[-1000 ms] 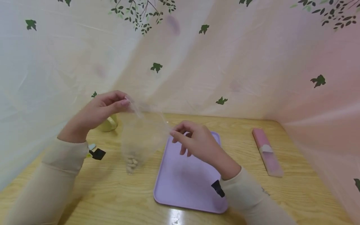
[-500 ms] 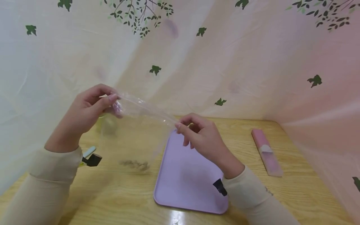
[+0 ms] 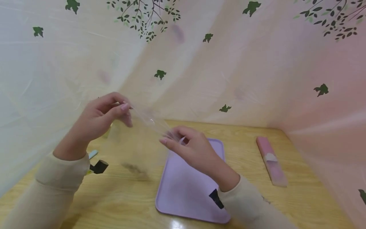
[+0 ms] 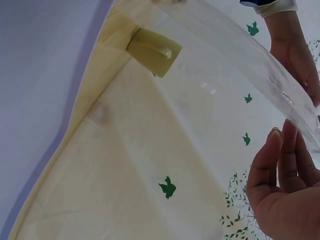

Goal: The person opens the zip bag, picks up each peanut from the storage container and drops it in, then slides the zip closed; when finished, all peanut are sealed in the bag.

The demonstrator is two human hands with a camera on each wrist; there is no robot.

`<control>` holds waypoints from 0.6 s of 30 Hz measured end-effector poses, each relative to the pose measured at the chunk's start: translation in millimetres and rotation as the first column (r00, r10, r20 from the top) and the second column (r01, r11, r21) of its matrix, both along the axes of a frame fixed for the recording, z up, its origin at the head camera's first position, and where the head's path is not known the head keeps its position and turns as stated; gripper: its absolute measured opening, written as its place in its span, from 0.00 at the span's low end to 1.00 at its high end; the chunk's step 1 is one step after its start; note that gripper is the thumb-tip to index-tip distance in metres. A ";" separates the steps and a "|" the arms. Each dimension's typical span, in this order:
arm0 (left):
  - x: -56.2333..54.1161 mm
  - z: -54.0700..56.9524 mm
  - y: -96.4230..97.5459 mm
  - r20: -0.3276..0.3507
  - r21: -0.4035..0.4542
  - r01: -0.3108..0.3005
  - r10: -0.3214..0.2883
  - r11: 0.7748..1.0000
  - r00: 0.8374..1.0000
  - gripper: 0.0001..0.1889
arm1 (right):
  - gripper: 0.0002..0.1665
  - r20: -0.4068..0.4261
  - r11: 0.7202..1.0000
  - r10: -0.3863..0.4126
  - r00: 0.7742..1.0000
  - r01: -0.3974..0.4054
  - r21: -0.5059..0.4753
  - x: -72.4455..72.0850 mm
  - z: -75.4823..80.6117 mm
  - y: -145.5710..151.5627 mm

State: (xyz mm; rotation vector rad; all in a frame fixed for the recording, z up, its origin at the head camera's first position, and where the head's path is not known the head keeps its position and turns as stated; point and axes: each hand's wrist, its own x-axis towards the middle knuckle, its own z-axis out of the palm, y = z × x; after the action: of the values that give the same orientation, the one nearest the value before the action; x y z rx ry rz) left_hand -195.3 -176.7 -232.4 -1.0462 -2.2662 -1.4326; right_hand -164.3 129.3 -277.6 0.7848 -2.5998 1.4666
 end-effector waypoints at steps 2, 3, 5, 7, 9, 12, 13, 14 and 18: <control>-0.2 -1.4 2.5 0.025 -0.026 0.027 -0.026 0.999 0.999 0.07 | 0.12 0.015 1.000 -0.003 1.000 0.004 -0.025 -1.7 2.6 -5.0; -0.9 -2.5 3.6 0.036 -0.042 0.041 -0.040 0.998 0.999 0.07 | 0.13 0.021 0.999 0.005 1.000 -0.004 -0.043 -3.3 4.1 -7.2; -2.6 -4.4 5.8 0.067 -0.076 0.073 -0.068 0.994 0.995 0.06 | 0.13 0.023 0.998 0.021 1.000 -0.020 -0.064 -6.4 6.9 -10.1; -3.7 -6.0 7.8 0.094 -0.113 0.085 -0.075 0.990 0.993 0.06 | 0.13 0.024 0.996 0.035 0.999 -0.033 -0.078 -9.3 8.4 -11.6; -4.5 -6.9 9.5 0.100 -0.138 0.093 -0.079 0.986 0.992 0.05 | 0.14 0.027 0.995 0.052 0.998 -0.050 -0.086 -11.1 8.8 -11.8; -4.0 -6.1 11.0 0.083 -0.153 0.089 -0.077 0.984 0.994 0.05 | 0.14 0.041 0.992 0.070 0.997 -0.066 -0.108 -12.4 8.7 -11.1; -3.9 -5.7 11.4 0.069 -0.151 0.089 -0.079 0.984 0.994 0.05 | 0.14 0.040 0.990 0.077 0.996 -0.072 -0.118 -12.6 8.9 -10.8; -3.8 -5.4 11.8 0.054 -0.148 0.089 -0.082 0.985 0.995 0.06 | 0.15 0.037 0.989 0.082 0.996 -0.077 -0.126 -12.8 9.1 -10.7; -3.5 -4.1 14.5 0.010 -0.131 0.081 -0.080 0.988 0.997 0.06 | 0.12 -0.002 0.988 0.083 0.997 -0.082 -0.130 -13.5 10.4 -10.9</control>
State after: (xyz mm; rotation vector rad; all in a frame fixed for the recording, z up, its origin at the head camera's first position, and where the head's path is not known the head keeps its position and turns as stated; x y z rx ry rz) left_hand -198.8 -162.2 -236.5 -1.1877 -2.3746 -1.3315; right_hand -177.8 118.4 -267.3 0.8847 -2.4710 1.6417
